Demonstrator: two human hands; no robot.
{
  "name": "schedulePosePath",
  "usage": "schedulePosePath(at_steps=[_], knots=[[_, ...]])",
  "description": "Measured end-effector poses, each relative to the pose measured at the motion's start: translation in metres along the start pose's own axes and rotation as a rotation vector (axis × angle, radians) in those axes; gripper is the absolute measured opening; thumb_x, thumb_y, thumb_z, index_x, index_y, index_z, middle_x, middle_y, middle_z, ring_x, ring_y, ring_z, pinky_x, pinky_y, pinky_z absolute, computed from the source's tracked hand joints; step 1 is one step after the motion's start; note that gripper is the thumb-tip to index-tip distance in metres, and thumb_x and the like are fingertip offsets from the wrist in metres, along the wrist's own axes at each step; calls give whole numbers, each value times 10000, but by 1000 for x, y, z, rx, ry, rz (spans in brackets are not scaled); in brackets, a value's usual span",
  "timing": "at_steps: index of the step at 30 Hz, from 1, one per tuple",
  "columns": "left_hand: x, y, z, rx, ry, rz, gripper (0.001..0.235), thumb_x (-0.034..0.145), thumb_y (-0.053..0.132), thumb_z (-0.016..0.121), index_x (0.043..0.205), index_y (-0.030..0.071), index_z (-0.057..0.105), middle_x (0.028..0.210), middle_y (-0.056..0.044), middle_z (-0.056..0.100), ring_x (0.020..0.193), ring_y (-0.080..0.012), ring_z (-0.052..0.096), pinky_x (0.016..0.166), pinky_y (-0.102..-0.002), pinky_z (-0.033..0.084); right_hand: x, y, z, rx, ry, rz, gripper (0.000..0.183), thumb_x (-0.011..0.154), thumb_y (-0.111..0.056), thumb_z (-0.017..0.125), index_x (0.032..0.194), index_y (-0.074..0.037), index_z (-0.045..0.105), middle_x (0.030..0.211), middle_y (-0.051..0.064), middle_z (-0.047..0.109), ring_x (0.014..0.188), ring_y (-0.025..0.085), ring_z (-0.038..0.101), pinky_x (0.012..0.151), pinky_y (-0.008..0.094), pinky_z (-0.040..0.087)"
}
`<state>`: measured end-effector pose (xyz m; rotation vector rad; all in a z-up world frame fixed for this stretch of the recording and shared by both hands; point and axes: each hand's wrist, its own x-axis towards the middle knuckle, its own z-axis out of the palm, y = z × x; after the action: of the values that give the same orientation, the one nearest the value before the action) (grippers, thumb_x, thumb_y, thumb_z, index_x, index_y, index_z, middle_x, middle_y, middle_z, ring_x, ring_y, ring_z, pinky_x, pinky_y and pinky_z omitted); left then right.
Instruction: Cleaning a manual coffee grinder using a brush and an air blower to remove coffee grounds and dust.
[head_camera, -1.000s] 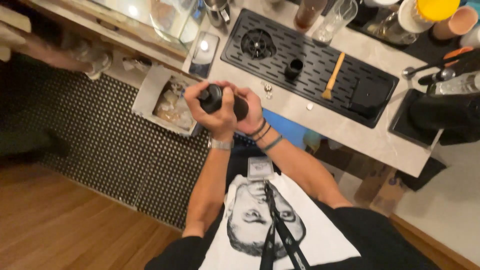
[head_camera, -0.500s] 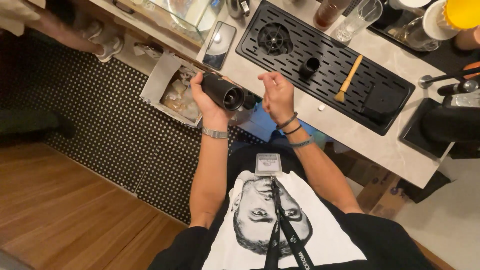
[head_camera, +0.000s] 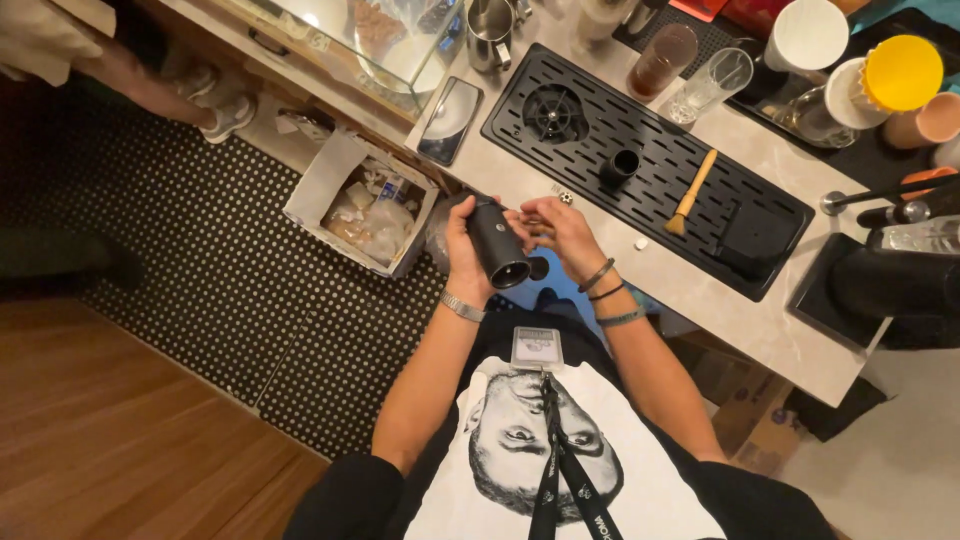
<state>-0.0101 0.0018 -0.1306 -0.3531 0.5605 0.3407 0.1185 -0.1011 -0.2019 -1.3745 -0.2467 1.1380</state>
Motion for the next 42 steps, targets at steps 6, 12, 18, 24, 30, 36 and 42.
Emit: schedulePosePath(at_steps=[6, 12, 18, 24, 30, 36, 42], knots=[[-29, 1, -11, 136, -50, -92, 271, 837, 261, 749, 1025, 77, 682, 812, -124, 664, 750, -286, 707, 722, -403, 601, 18, 21, 9, -260, -179, 15, 219, 1049, -252, 616, 1100, -52, 691, 701, 69, 510, 416, 222, 591, 423, 329, 549], [-30, 44, -69, 273, -245, 20, 526, 859, 269, 659, 1376, 192, 599, 879, -175, 718, 921, -349, 733, 921, -585, 562, 3, 16, 62, -204, -266, 221, 262, 1021, -294, 589, 914, -101, 730, 641, -44, 510, 509, 77, 541, 423, 197, 459], [-51, 66, -78, 290, -322, 60, 621, 840, 209, 639, 1454, 232, 547, 931, -167, 749, 915, -343, 747, 939, -551, 576, 13, 25, 87, -143, -355, 278, 248, 1003, -287, 665, 858, -88, 697, 599, 6, 551, 512, 86, 570, 403, 176, 480], [-62, 61, -67, 352, -263, 9, 688, 842, 208, 613, 1513, 293, 485, 993, -123, 698, 836, -338, 700, 904, -557, 588, 4, -4, 79, -353, -500, 146, 251, 1074, -235, 567, 878, -100, 645, 718, -36, 591, 659, 72, 648, 504, 235, 538], [-39, 43, -72, 464, -140, -239, 653, 818, 242, 651, 1460, 296, 542, 1099, -245, 698, 1030, -469, 713, 901, -571, 608, -12, -72, 39, -851, -738, -102, 328, 1092, -222, 520, 888, 1, 647, 718, 134, 700, 735, 219, 632, 705, 387, 532], [-3, 36, -85, 645, 1, -454, 543, 813, 226, 644, 1348, 132, 625, 1271, -366, 622, 800, -392, 763, 670, -448, 675, -13, -79, -21, -1093, -793, 12, 229, 1039, -320, 520, 1031, -104, 597, 618, 77, 744, 418, 196, 607, 421, 298, 452], [9, -12, -74, 680, 98, -563, 431, 875, 341, 689, 1164, 24, 641, 1039, -327, 710, 763, -398, 766, 661, -481, 669, -57, -100, -35, -403, -831, 241, 636, 990, -262, 545, 1564, -171, 287, 821, 136, 654, 546, 165, 673, 436, 260, 562]])
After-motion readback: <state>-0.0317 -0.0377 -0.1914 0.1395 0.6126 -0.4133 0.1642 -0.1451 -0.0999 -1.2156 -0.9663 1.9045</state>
